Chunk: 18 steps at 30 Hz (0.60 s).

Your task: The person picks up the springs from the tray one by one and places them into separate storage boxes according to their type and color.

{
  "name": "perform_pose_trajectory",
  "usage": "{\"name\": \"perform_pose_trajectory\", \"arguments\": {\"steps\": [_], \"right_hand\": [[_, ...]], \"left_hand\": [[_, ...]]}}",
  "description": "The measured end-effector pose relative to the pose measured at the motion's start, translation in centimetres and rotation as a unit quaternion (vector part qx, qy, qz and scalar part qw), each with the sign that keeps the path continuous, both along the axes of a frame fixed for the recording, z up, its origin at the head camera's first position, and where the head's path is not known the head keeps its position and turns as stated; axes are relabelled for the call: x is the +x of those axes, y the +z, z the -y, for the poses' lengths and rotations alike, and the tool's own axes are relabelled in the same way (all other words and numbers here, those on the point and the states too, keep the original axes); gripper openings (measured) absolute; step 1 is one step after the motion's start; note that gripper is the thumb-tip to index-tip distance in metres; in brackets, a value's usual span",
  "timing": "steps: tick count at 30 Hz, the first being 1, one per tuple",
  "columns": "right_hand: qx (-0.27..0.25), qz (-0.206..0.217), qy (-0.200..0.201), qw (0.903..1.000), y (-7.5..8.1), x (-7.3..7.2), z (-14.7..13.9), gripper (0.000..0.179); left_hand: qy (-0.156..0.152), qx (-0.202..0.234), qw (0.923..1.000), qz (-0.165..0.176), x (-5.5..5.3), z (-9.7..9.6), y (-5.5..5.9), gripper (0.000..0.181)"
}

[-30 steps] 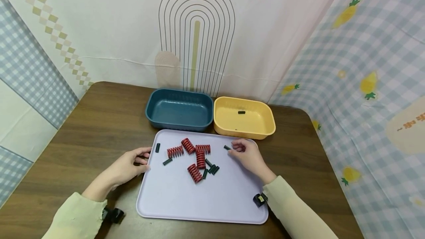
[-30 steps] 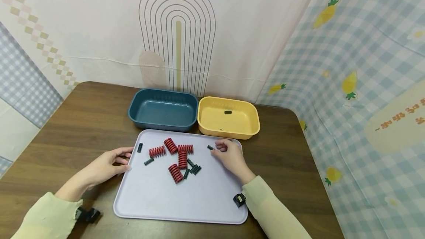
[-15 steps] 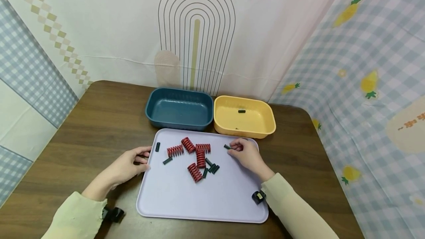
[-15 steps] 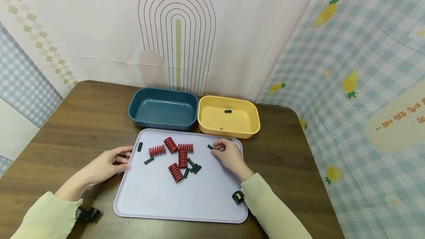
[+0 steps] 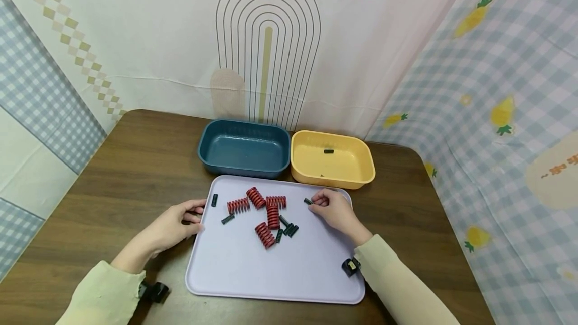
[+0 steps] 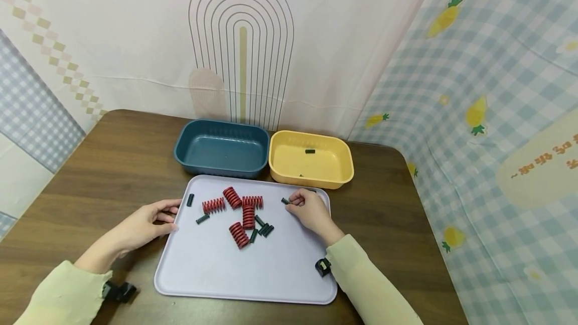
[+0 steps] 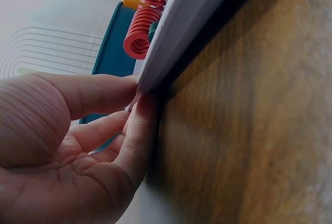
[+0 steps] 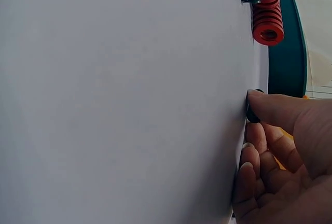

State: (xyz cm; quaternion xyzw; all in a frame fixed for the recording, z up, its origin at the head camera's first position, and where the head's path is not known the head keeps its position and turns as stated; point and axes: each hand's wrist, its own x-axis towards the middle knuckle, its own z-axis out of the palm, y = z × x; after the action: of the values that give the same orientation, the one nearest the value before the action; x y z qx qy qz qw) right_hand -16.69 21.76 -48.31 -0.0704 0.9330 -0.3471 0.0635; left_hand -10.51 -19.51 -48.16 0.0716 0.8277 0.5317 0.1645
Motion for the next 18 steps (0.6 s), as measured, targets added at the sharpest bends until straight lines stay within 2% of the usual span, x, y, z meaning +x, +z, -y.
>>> {"name": "perform_pose_trajectory", "arguments": {"steps": [9, 18], "right_hand": [[0.014, 0.017, 0.018, 0.9996, 0.3, 0.3, 0.1, 0.010], [0.017, -0.002, 0.012, 0.9998, 0.8, 1.1, -0.9, 0.011]], "left_hand": [[0.000, -0.002, 1.0000, 0.000, 0.1, -0.1, 0.1, 0.059], [-0.004, 0.004, 1.0000, 0.004, 0.1, 0.0, 0.1, 0.059]]}}
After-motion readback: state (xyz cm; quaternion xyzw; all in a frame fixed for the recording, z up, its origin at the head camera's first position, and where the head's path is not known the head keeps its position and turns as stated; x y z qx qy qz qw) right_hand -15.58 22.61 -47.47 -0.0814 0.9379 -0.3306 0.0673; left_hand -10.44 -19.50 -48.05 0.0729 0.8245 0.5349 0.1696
